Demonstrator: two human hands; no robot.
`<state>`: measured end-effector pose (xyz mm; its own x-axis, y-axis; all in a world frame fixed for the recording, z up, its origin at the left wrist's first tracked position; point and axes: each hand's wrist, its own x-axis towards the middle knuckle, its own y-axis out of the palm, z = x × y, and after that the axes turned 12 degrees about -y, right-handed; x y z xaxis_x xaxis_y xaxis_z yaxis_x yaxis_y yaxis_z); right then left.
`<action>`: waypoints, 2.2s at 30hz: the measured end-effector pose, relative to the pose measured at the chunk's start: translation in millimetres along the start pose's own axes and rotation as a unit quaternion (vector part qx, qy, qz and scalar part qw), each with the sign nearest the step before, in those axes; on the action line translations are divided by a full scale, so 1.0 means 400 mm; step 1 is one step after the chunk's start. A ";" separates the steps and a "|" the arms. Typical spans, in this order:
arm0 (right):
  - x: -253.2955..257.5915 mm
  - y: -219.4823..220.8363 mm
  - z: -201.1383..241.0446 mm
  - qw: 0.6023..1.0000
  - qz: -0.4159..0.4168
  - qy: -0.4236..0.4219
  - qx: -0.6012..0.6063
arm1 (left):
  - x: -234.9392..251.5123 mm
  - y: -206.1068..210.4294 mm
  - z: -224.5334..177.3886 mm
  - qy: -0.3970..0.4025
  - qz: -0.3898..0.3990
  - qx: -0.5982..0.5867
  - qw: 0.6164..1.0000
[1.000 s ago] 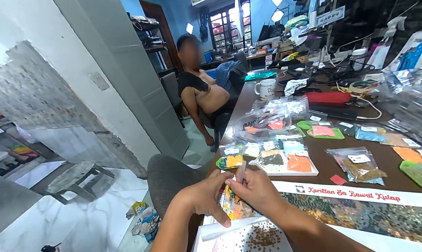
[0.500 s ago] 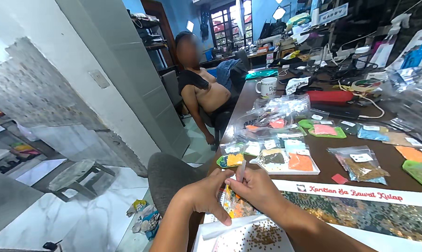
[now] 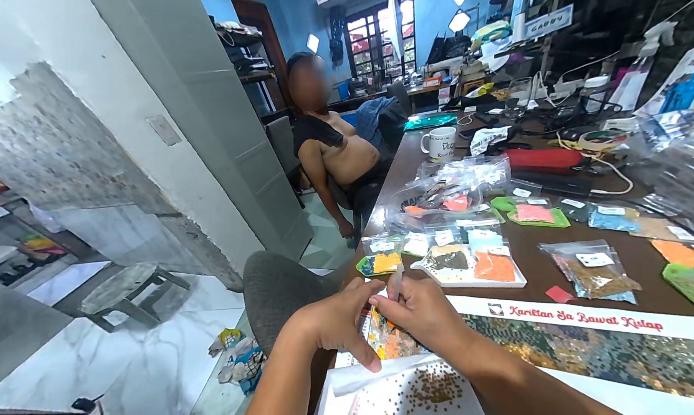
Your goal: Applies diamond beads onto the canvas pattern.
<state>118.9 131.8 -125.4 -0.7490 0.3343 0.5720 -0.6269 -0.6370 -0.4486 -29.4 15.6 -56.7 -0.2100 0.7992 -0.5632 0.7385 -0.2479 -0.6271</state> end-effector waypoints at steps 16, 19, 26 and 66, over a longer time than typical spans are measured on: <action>0.004 0.006 0.010 0.996 0.019 -0.046 -0.069 | 0.001 0.002 0.003 0.014 0.006 -0.022 1.000; 0.003 0.017 0.011 0.992 -0.002 -0.087 -0.095 | 0.003 0.001 0.006 0.013 0.006 -0.020 1.000; 0.007 -0.005 0.017 0.999 0.020 0.012 -0.033 | 0.004 -0.001 0.009 0.014 0.009 -0.016 1.000; 0.182 -0.079 0.206 0.936 0.178 0.021 -0.302 | 0.035 0.004 0.045 0.054 -0.016 -0.016 0.998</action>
<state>101.9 119.1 -12.9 -0.9337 0.2099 0.2902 -0.3328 -0.2092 -0.9195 -42.7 16.4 -75.2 -0.1643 0.8609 -0.4816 0.7537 -0.2054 -0.6243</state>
